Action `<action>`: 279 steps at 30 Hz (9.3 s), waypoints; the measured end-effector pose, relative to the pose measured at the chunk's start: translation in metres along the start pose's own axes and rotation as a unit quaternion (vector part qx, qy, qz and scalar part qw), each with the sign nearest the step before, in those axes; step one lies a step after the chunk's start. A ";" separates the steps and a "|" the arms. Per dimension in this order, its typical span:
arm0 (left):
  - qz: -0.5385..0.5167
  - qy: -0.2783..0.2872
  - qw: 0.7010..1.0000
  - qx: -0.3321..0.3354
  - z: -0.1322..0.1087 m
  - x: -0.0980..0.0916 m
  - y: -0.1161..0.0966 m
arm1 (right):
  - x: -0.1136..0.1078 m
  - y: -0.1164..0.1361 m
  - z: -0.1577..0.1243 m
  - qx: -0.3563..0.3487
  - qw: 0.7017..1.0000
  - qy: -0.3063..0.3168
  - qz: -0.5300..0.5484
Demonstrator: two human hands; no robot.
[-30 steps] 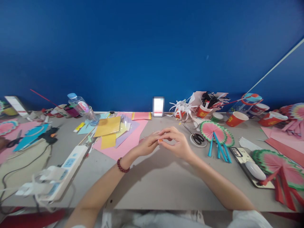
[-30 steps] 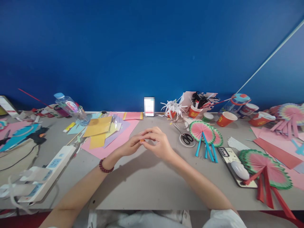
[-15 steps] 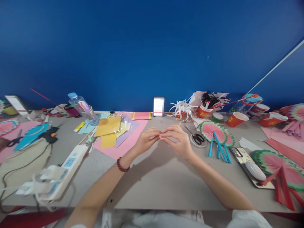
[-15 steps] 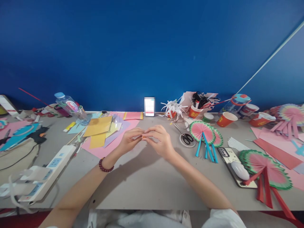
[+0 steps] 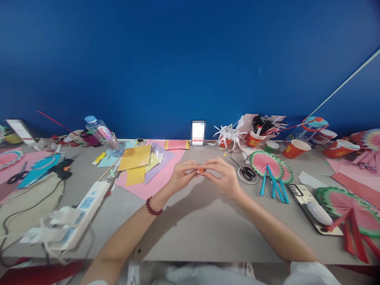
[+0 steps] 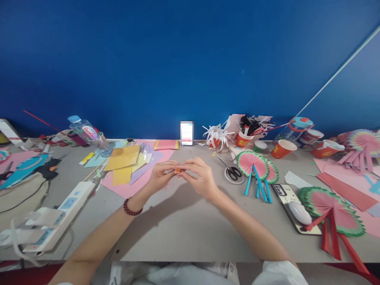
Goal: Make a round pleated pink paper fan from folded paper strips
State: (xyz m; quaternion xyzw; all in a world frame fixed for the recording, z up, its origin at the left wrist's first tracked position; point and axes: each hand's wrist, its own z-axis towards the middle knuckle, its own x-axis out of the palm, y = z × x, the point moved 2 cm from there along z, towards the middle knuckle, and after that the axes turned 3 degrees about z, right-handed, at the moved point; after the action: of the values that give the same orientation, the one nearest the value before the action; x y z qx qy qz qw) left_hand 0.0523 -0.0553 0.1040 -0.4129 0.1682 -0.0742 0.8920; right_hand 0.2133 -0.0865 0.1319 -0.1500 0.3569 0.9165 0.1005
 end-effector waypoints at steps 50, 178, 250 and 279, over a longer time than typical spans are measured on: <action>-0.119 0.126 0.909 -0.378 -0.001 0.008 0.011 | -0.006 -0.053 0.003 0.347 0.884 -0.133 0.284; 0.414 0.089 0.890 -0.167 -0.060 0.002 0.052 | 0.036 -0.080 -0.072 0.106 0.947 0.243 -0.182; 0.394 0.181 0.891 -0.133 -0.051 -0.006 0.065 | 0.010 -0.116 -0.065 0.148 0.941 0.213 -0.218; 0.441 0.179 0.877 -0.070 -0.053 0.020 0.032 | 0.018 -0.082 -0.061 0.082 0.939 0.218 -0.253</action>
State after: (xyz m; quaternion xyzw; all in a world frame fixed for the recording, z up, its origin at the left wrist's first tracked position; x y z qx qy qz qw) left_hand 0.0520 -0.0782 0.0427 -0.3368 0.4942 0.2659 0.7560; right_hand 0.2322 -0.0675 0.0319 -0.4224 0.3942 0.7735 0.2607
